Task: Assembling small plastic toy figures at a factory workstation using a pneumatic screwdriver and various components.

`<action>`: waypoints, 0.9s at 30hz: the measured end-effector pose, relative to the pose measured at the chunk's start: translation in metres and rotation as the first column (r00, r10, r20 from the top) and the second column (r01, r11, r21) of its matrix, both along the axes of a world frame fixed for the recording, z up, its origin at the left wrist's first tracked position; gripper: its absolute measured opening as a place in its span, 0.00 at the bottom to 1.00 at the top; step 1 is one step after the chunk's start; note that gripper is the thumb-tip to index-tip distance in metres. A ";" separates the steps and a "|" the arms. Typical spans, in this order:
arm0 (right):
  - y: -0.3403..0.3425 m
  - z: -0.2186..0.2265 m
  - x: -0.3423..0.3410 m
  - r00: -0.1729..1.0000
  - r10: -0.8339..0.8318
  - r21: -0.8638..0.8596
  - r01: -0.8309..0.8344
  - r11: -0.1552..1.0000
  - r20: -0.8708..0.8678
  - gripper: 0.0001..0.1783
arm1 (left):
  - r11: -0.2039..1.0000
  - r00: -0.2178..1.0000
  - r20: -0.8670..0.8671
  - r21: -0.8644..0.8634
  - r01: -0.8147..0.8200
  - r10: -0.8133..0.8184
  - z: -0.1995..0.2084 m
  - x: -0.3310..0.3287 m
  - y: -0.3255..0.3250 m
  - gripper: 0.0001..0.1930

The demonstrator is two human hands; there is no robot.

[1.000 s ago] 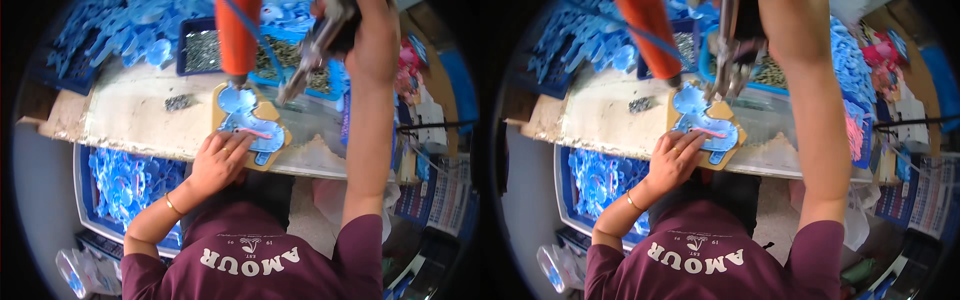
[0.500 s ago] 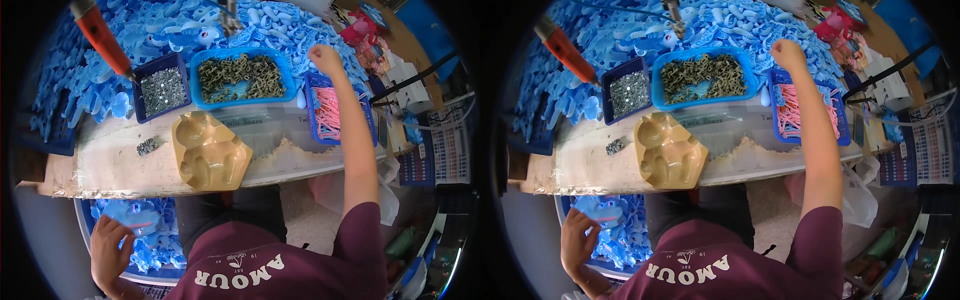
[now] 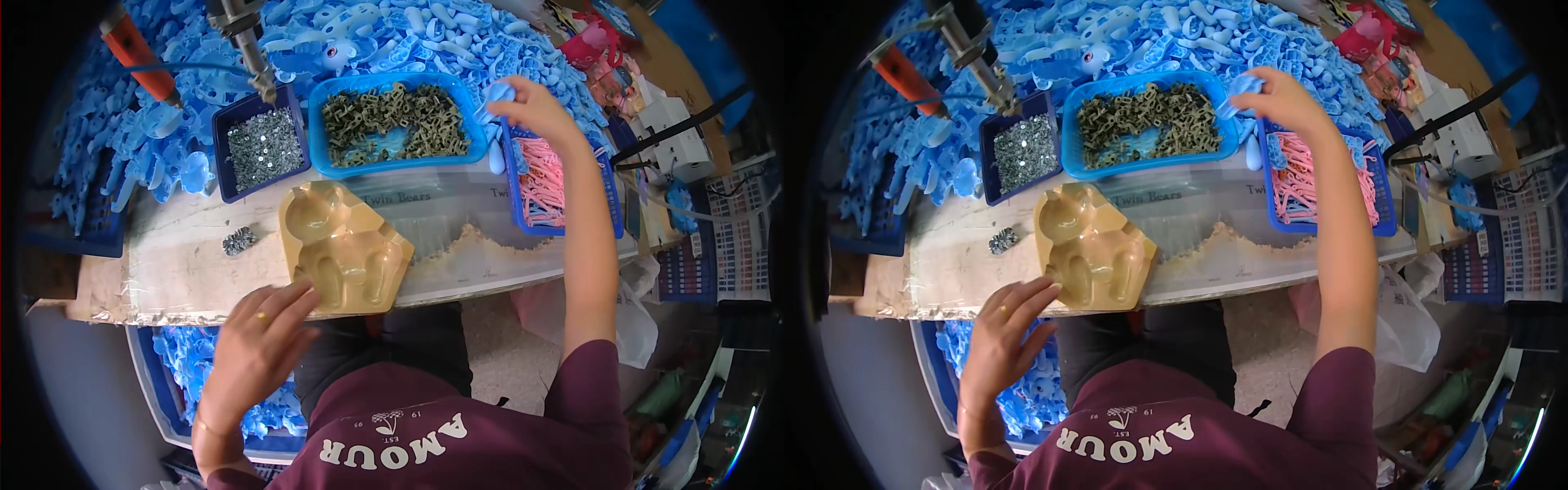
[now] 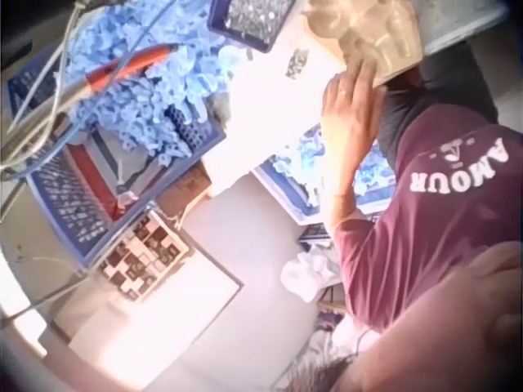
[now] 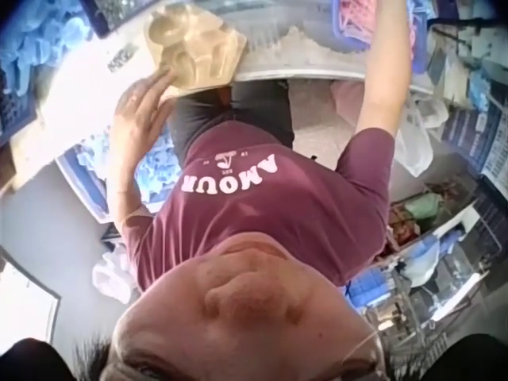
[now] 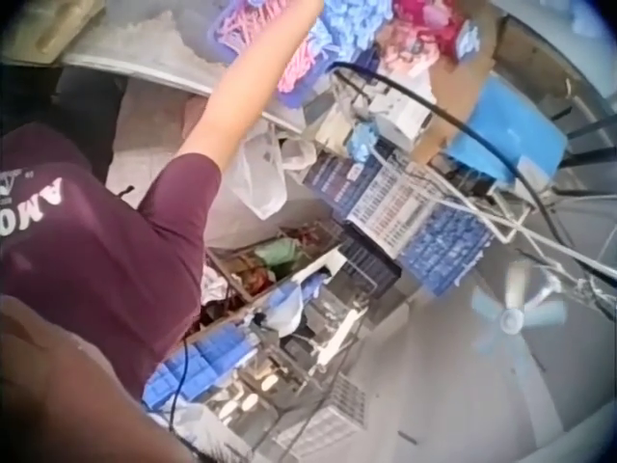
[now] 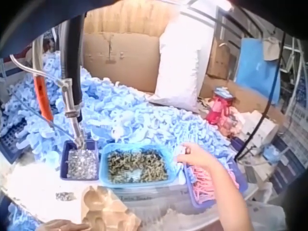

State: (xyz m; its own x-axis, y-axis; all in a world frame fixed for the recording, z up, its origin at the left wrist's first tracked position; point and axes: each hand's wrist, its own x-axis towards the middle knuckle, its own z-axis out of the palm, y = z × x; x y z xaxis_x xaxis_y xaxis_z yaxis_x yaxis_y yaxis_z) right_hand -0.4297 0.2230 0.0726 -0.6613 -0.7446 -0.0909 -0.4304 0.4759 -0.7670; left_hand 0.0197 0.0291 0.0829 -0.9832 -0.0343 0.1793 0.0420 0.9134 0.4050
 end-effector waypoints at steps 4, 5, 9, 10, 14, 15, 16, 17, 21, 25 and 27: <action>-0.018 0.005 0.120 0.830 0.378 -0.120 -0.361 0.925 0.411 0.21 | 0.994 0.954 -0.278 -0.039 0.101 -0.108 -0.024 -0.062 0.033 0.26; -0.019 -0.002 0.137 0.765 0.452 -0.132 -0.444 0.886 0.460 0.18 | 0.989 0.914 -0.377 -0.073 0.130 -0.148 -0.032 -0.073 0.037 0.27; -0.012 -0.011 0.164 0.643 0.497 -0.173 -0.499 0.849 0.583 0.17 | 0.971 0.844 -0.485 -0.168 0.169 -0.230 -0.058 -0.086 0.039 0.24; -0.012 -0.007 0.157 0.639 0.499 -0.177 -0.500 0.848 0.586 0.17 | 0.971 0.842 -0.485 -0.139 0.193 -0.237 -0.059 -0.083 0.038 0.23; -0.008 -0.016 0.050 0.983 0.057 -0.084 -0.043 0.996 0.173 0.18 | 0.984 0.873 -0.455 -0.056 0.170 -0.177 -0.064 -0.062 0.038 0.23; 0.001 -0.027 0.008 0.913 -0.129 -0.024 0.129 0.991 -0.387 0.19 | 0.982 0.868 -0.460 -0.058 0.182 -0.188 -0.062 -0.059 0.039 0.23; 0.009 -0.038 -0.028 0.741 -0.206 0.011 0.277 0.961 -0.639 0.19 | 0.985 0.877 -0.451 -0.037 0.168 -0.167 -0.061 -0.057 0.040 0.23; 0.006 -0.046 -0.045 0.656 -0.204 0.046 0.342 0.938 -0.727 0.20 | 0.990 0.889 -0.437 -0.023 0.140 -0.136 -0.059 -0.051 0.040 0.23; -0.019 -0.065 -0.060 0.471 -0.098 0.190 0.528 0.828 -0.877 0.20 | 0.992 0.890 -0.440 -0.042 0.116 -0.123 -0.065 -0.039 0.038 0.22; -0.019 -0.074 -0.076 0.516 -0.245 0.012 0.444 0.896 -0.821 0.18 | 0.993 0.920 -0.377 -0.089 0.081 -0.109 -0.084 -0.029 0.040 0.20; -0.014 -0.062 -0.076 0.553 -0.356 -0.109 0.428 0.897 -0.753 0.20 | 0.994 0.937 -0.336 -0.084 0.067 -0.092 -0.094 -0.027 0.041 0.20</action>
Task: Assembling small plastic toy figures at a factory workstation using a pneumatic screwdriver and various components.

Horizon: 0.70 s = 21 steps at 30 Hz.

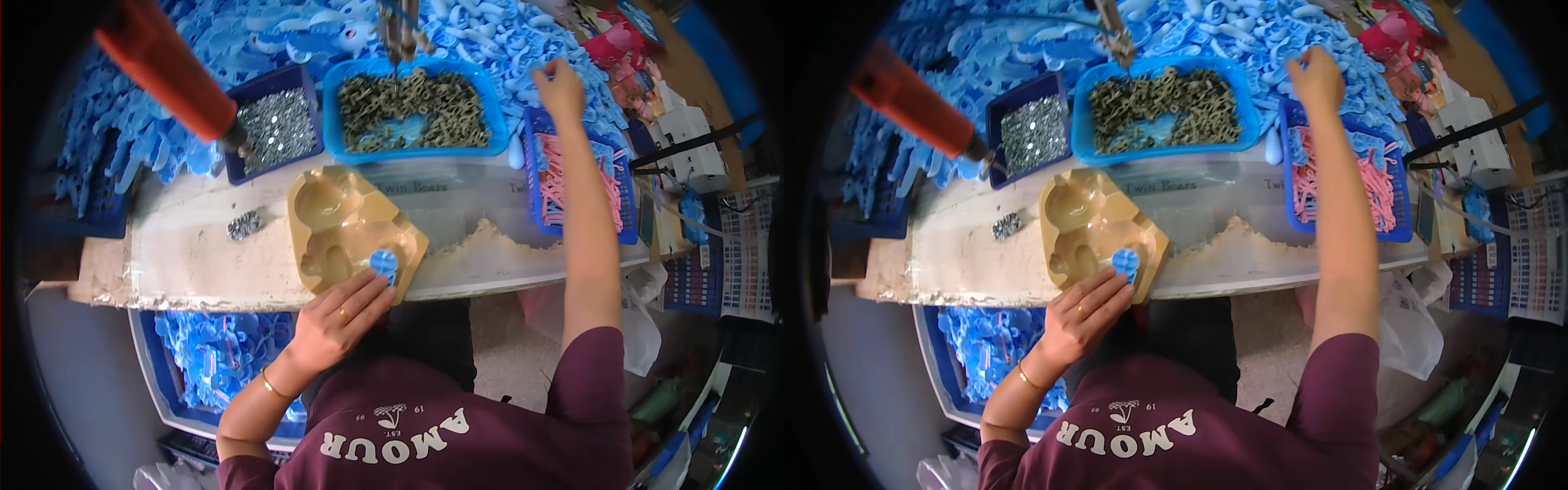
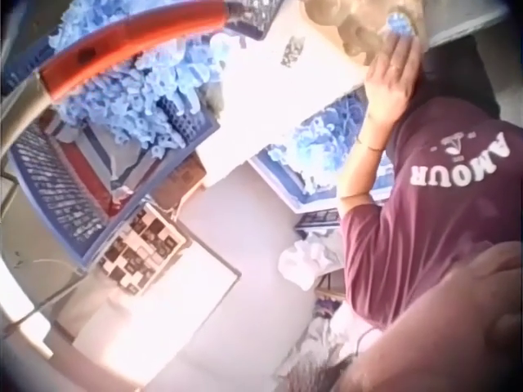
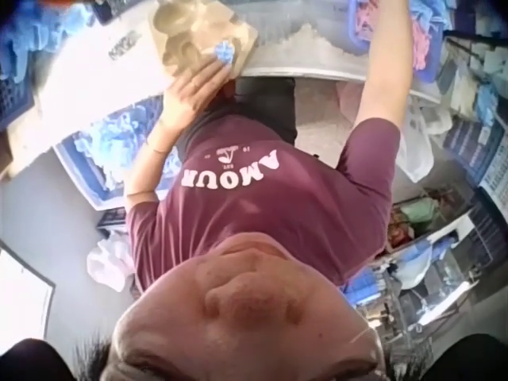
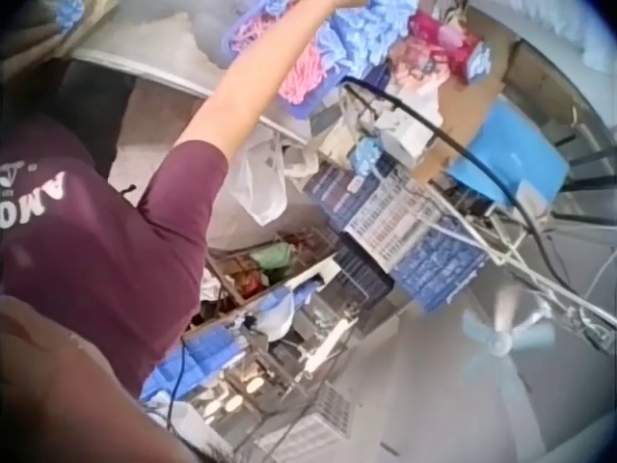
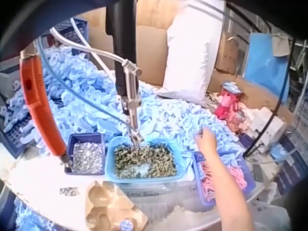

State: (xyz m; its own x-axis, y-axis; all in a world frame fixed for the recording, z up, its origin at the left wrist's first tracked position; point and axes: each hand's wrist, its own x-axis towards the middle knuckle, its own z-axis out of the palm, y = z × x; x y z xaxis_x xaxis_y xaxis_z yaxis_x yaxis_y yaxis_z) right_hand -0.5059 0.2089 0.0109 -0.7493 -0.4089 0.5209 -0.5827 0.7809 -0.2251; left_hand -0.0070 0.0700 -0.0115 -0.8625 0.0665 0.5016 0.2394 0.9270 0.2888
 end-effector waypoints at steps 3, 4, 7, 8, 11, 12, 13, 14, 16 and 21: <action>0.004 0.025 0.019 0.942 0.252 -0.292 -0.183 0.939 0.223 0.18 | 0.997 1.000 0.014 0.073 -0.011 0.010 -0.007 -0.009 0.007 0.19; -0.005 0.037 0.050 0.821 0.412 -0.461 -0.210 0.862 0.395 0.15 | 0.996 0.999 0.036 0.078 -0.036 0.034 -0.008 -0.008 0.007 0.19; -0.024 0.062 0.139 0.541 0.643 -0.464 -0.445 0.766 0.543 0.15 | 0.998 0.999 0.028 0.037 -0.042 0.041 -0.014 -0.007 0.006 0.20; -0.029 0.064 0.169 0.422 0.667 -0.471 -0.482 0.739 0.614 0.15 | 0.998 0.998 0.034 0.039 -0.057 0.056 -0.016 -0.008 0.006 0.20; -0.045 0.054 0.242 0.107 0.707 -0.574 -0.507 0.643 0.699 0.13 | 0.999 0.999 0.039 0.035 0.000 -0.001 -0.015 -0.009 0.002 0.19; -0.050 0.046 0.260 0.039 0.691 -0.573 -0.526 0.628 0.721 0.12 | 0.999 0.999 0.045 0.029 -0.019 0.018 -0.016 -0.003 0.000 0.19; -0.054 0.041 0.272 0.030 0.697 -0.578 -0.534 0.617 0.717 0.12 | 0.999 1.000 0.010 -0.015 0.029 -0.029 -0.015 0.002 -0.002 0.19; -0.059 0.034 0.281 0.036 0.650 -0.518 -0.573 0.635 0.759 0.12 | 0.995 0.997 -0.021 -0.063 0.074 -0.076 -0.014 0.008 -0.004 0.19; -0.067 0.024 0.300 0.032 0.615 -0.464 -0.626 0.627 0.788 0.12 | 0.989 0.993 -0.069 -0.116 0.091 -0.099 -0.010 0.024 -0.011 0.19; -0.074 0.008 0.318 0.251 0.733 -0.184 -0.870 0.457 0.633 0.12 | 0.994 0.972 -0.213 -0.005 -0.105 0.102 -0.006 0.039 -0.056 0.15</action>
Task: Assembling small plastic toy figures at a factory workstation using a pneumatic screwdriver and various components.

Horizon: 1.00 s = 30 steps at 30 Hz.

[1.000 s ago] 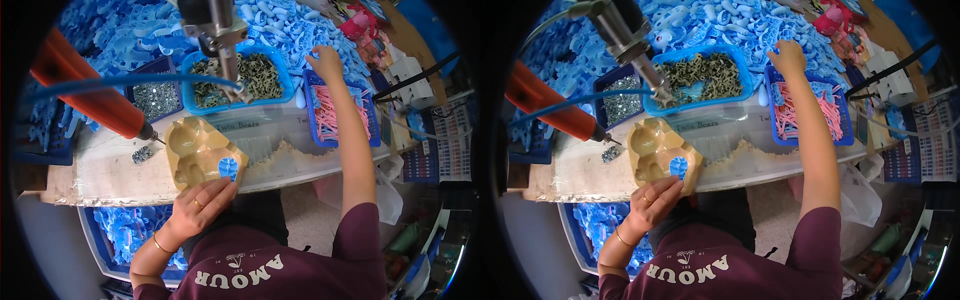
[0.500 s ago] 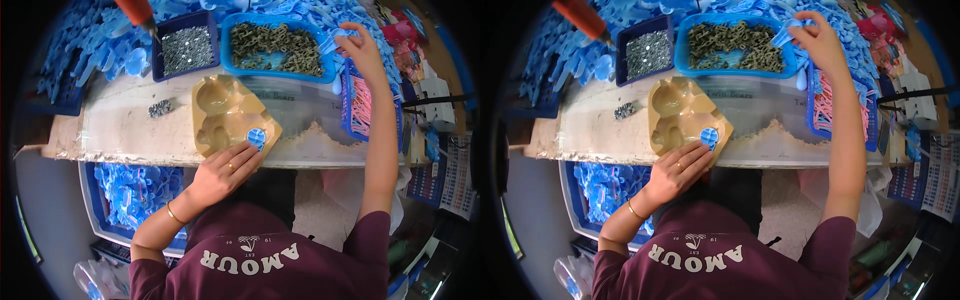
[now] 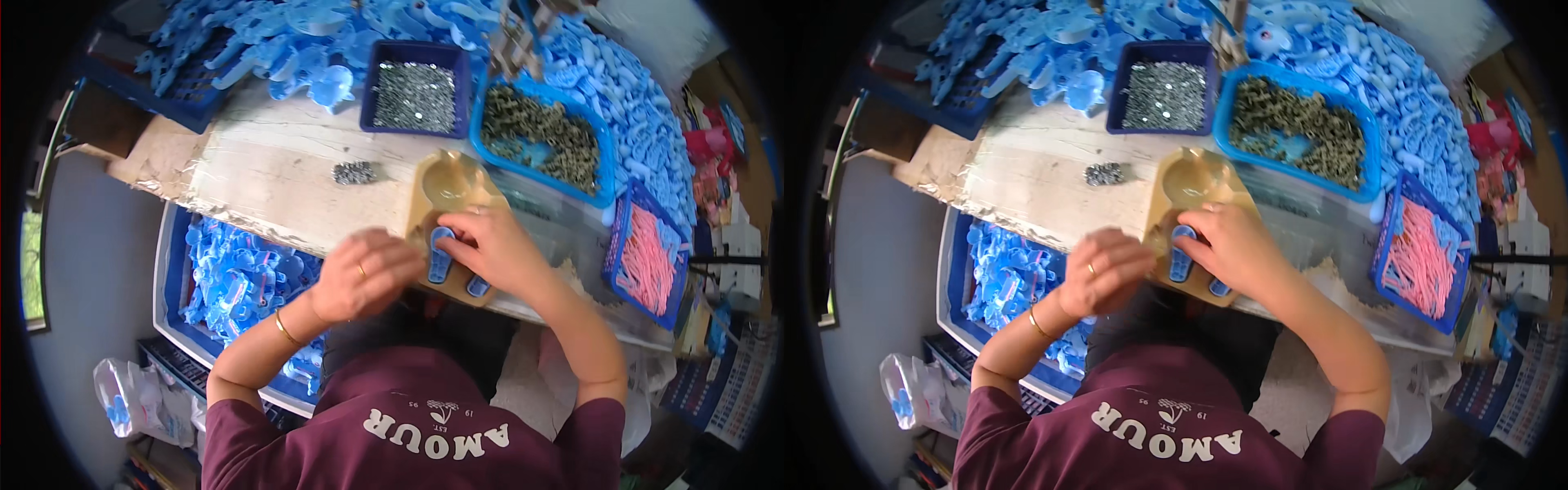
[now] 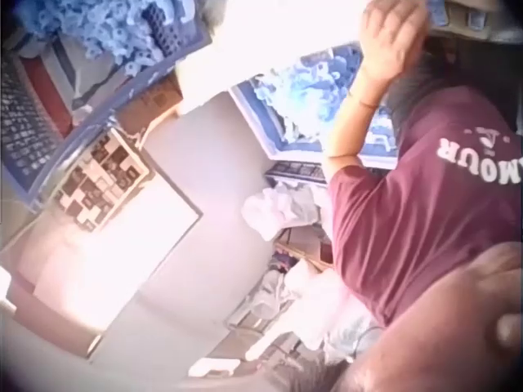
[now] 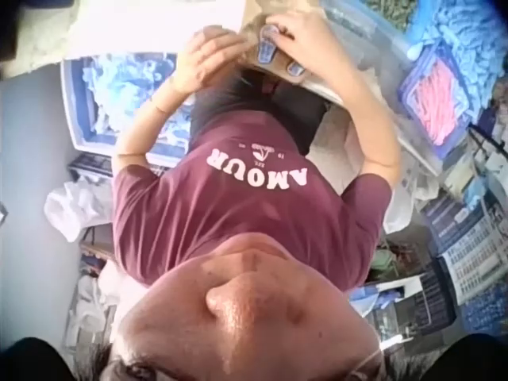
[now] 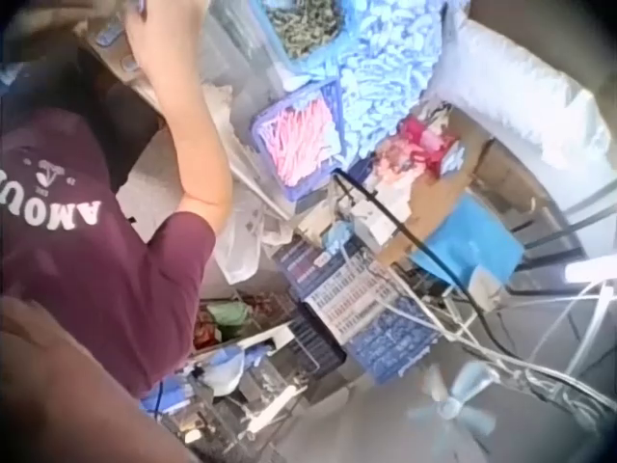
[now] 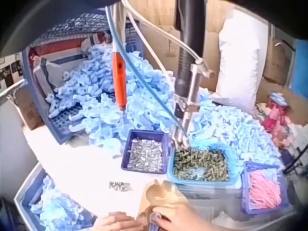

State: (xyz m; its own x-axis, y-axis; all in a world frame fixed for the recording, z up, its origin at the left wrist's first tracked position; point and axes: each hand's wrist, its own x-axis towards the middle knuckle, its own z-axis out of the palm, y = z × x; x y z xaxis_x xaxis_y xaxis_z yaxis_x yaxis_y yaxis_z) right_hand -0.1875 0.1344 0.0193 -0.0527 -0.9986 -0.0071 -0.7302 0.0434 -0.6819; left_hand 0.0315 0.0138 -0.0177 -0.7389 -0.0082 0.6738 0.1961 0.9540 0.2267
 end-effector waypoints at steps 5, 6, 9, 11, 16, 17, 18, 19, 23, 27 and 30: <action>0.001 0.006 -0.005 0.993 -0.091 0.018 0.090 0.996 0.069 0.15 | 0.867 0.871 0.001 0.097 -0.490 0.492 0.002 -0.019 -0.112 0.14; -0.002 0.006 -0.006 0.990 -0.105 0.019 0.103 0.994 0.091 0.15 | 0.831 0.831 -0.069 0.122 -0.543 0.552 0.000 -0.023 -0.139 0.15; -0.005 0.012 -0.007 0.991 -0.114 0.026 0.113 0.993 0.071 0.14 | 0.723 0.692 -0.255 0.045 -0.689 0.676 0.022 -0.056 -0.194 0.17; -0.007 0.009 -0.009 0.988 -0.123 0.005 0.123 0.992 0.097 0.12 | 0.727 0.706 -0.203 0.046 -0.686 0.679 0.023 -0.076 -0.232 0.15; -0.010 0.005 -0.011 0.977 -0.148 0.065 0.139 0.988 0.155 0.10 | 0.762 0.753 -0.127 0.044 -0.646 0.646 0.050 -0.079 -0.244 0.10; -0.011 0.006 -0.010 0.980 -0.130 0.061 0.122 0.991 0.151 0.10 | 0.762 0.752 -0.138 0.035 -0.647 0.645 0.053 -0.070 -0.238 0.10; -0.009 0.007 -0.010 0.976 -0.144 0.070 0.134 0.988 0.161 0.09 | 0.764 0.749 -0.217 -0.020 -0.644 0.626 0.061 -0.066 -0.220 0.09; -0.006 0.009 -0.011 0.974 -0.158 0.064 0.149 0.987 0.164 0.09 | 0.761 0.744 -0.293 -0.076 -0.644 0.600 0.068 -0.060 -0.199 0.08; 0.003 0.012 -0.004 0.930 -0.172 0.022 0.174 0.984 0.326 0.11 | 0.834 0.841 -0.260 -0.174 -0.524 0.475 0.065 -0.025 -0.114 0.09; -0.007 0.020 0.021 0.613 -0.130 0.025 0.177 0.984 0.779 0.14 | 0.933 0.959 -0.096 -0.226 -0.282 0.267 0.037 0.001 -0.018 0.12; -0.006 0.016 0.022 0.674 -0.151 0.073 0.143 0.987 0.723 0.16 | 0.956 0.991 0.028 -0.269 -0.117 0.129 0.030 -0.008 0.017 0.16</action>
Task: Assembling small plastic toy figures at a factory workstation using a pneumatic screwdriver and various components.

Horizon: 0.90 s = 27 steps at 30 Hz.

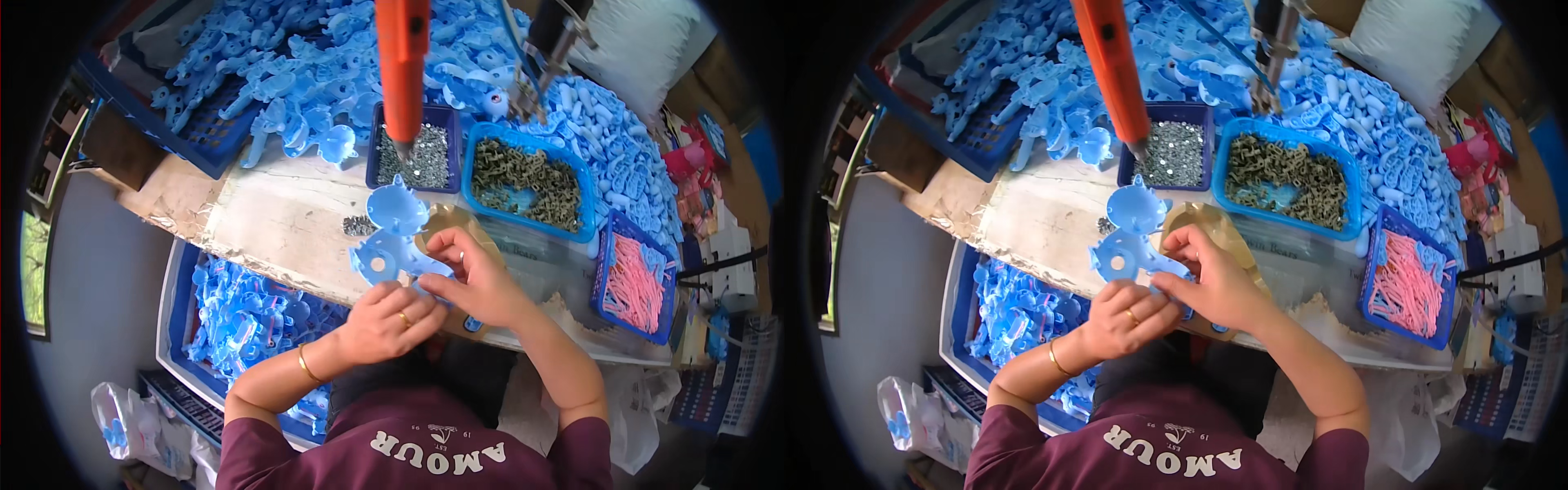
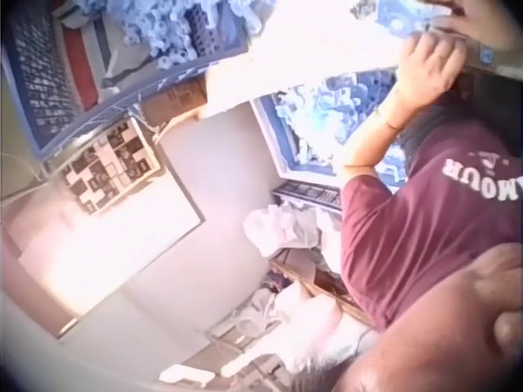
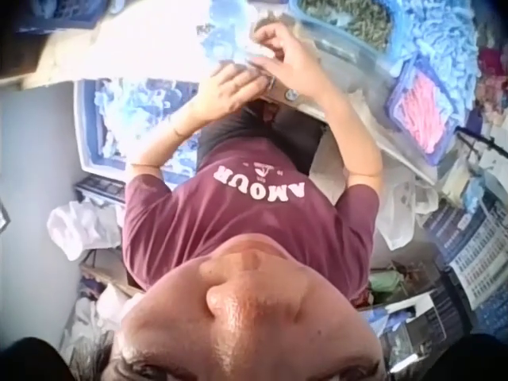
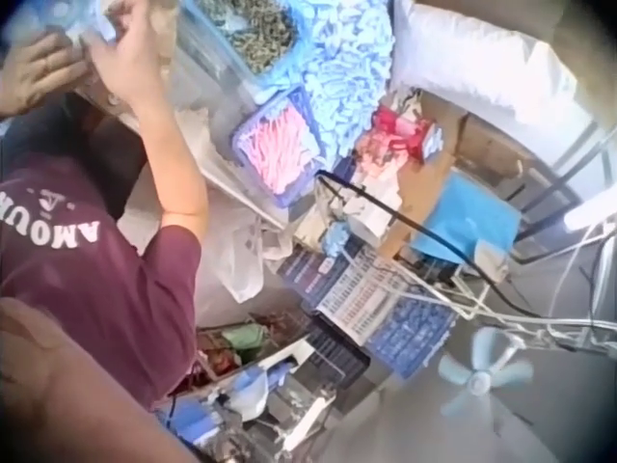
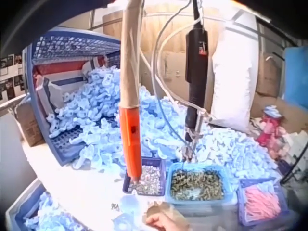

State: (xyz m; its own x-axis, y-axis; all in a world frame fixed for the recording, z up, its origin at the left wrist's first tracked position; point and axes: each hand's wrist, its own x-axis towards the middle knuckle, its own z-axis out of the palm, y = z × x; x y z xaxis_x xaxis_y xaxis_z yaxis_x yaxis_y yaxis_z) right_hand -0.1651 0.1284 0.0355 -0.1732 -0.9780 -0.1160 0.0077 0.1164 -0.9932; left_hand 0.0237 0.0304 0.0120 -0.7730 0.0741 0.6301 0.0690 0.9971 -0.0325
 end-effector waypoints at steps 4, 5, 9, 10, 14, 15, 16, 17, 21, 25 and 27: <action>0.020 -0.004 -0.028 0.948 -0.168 -0.044 0.162 0.986 -0.272 0.12 | 0.996 0.997 -0.048 0.073 0.057 -0.054 0.003 -0.013 0.018 0.18; 0.026 0.002 -0.039 0.919 -0.192 -0.057 0.184 0.981 -0.344 0.10 | 0.994 0.990 -0.135 0.104 0.044 -0.029 0.004 -0.014 0.018 0.18; 0.044 -0.004 -0.056 0.880 -0.250 -0.027 0.262 0.965 -0.403 0.07 | 0.892 0.992 -0.097 0.450 -0.029 0.081 -0.003 -0.017 -0.001 0.34; 0.043 -0.011 -0.051 0.839 -0.258 -0.047 0.269 0.962 -0.480 0.07 | 0.887 0.993 -0.089 0.461 -0.023 0.072 -0.004 -0.021 -0.002 0.34; 0.043 -0.019 -0.036 0.650 -0.265 -0.171 0.206 0.964 -0.712 0.10 | 0.843 0.995 0.079 0.530 -0.088 0.054 -0.012 -0.026 -0.003 0.43; 0.045 -0.018 -0.034 0.527 -0.263 -0.232 0.126 0.965 -0.808 0.12 | 0.854 0.991 0.129 0.512 -0.094 0.032 -0.016 -0.026 -0.002 0.45; 0.048 -0.016 -0.030 0.454 -0.282 -0.247 0.136 0.959 -0.845 0.18 | 0.858 0.987 0.159 0.503 -0.105 0.027 -0.017 -0.026 -0.002 0.44; 0.050 -0.012 -0.030 0.457 -0.278 -0.241 0.139 0.961 -0.845 0.18 | 0.855 0.986 0.164 0.508 -0.105 0.025 -0.018 -0.027 -0.001 0.44; 0.070 -0.001 -0.038 0.500 -0.223 -0.158 0.169 0.973 -0.837 0.31 | 0.848 0.977 0.213 0.515 -0.126 0.015 -0.020 -0.032 -0.001 0.44; 0.079 -0.002 -0.034 0.592 -0.052 -0.013 0.071 0.997 -0.804 0.35 | 0.853 0.970 0.243 0.506 -0.129 0.002 -0.023 -0.040 0.001 0.43; 0.079 -0.003 -0.033 0.595 -0.056 -0.003 0.089 0.996 -0.802 0.35 | 0.867 0.967 0.256 0.481 -0.132 0.004 -0.023 -0.043 0.003 0.42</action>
